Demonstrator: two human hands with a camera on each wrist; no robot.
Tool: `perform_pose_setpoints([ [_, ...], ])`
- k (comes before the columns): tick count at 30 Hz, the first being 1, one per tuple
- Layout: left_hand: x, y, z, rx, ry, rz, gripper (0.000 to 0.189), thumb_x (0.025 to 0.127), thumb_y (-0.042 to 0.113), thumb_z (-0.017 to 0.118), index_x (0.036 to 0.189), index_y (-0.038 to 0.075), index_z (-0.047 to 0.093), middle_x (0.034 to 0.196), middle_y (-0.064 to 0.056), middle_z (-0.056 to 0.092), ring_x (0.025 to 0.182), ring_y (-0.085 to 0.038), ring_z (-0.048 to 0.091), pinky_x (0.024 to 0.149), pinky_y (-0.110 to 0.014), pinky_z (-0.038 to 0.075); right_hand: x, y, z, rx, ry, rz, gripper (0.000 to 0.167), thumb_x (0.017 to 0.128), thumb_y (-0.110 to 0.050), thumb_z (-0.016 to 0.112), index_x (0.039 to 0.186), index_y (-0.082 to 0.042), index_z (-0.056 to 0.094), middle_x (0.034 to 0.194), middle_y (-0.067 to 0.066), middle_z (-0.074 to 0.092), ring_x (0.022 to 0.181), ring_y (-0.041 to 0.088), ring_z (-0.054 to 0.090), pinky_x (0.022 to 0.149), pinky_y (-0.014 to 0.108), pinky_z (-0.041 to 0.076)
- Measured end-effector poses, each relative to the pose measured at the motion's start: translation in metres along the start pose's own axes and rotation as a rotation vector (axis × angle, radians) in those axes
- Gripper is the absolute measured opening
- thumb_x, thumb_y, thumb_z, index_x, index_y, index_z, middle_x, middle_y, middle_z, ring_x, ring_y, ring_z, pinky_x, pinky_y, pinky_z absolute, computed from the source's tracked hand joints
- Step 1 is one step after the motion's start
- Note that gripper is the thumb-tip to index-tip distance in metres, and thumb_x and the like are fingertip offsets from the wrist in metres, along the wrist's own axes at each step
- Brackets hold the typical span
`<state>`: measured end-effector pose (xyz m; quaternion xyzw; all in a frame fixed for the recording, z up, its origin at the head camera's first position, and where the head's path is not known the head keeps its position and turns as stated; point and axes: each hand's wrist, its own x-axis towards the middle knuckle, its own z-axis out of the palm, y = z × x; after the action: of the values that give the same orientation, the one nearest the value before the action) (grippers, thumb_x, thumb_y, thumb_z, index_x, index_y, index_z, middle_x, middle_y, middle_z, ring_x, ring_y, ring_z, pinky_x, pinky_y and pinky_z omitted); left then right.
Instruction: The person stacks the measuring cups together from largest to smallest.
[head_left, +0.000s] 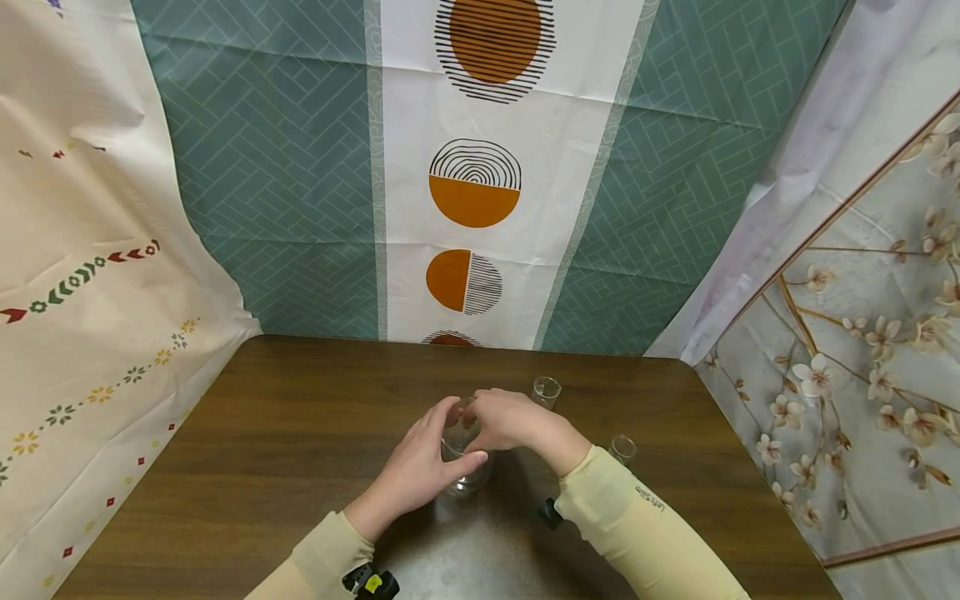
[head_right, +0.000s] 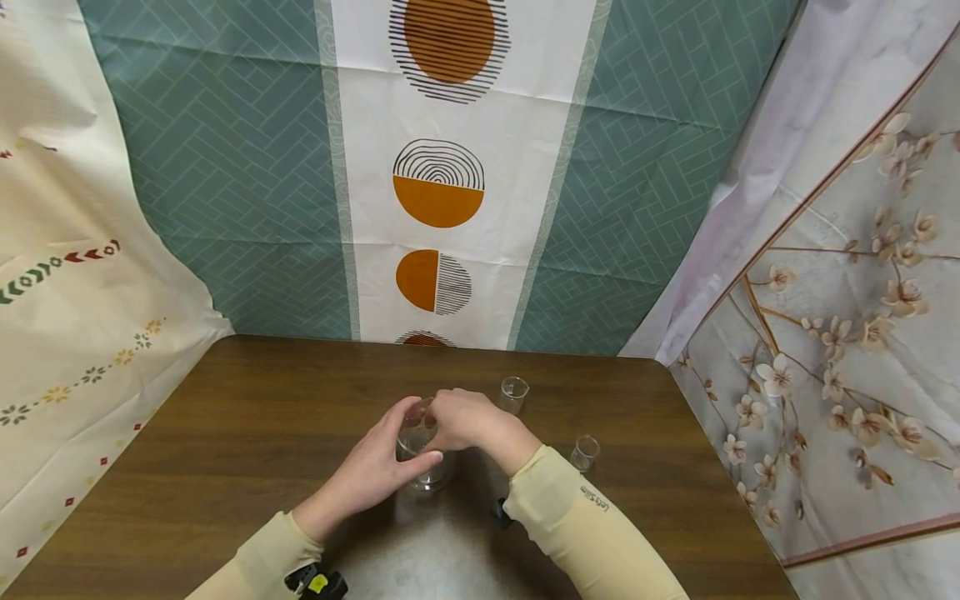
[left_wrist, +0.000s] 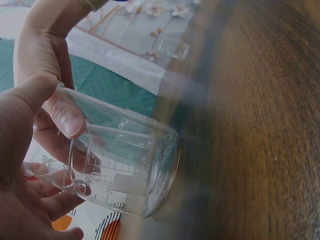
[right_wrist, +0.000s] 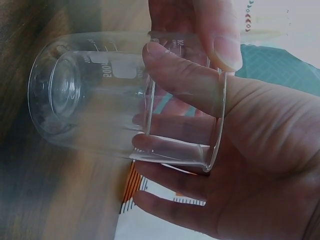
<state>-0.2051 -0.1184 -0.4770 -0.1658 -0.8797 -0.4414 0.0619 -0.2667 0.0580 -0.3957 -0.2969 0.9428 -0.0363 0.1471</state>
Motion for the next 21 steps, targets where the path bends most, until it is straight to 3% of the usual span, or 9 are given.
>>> perform_pose_setpoints([
  [21,-0.0016,0.0006,-0.0005,0.002,-0.005,-0.011,0.091,0.094,0.052,0.087,0.162,0.011,0.044,0.151,-0.008,0.060,0.142,-0.037,0.055,0.113,-0.063,0.046,-0.0010,-0.0028,0.0015,0.039,0.000,0.012,0.038,0.091,-0.038,0.092,0.123,-0.019,0.084,0.122,-0.001,0.070,0.114,0.019,0.066,0.095,0.042,0.057],
])
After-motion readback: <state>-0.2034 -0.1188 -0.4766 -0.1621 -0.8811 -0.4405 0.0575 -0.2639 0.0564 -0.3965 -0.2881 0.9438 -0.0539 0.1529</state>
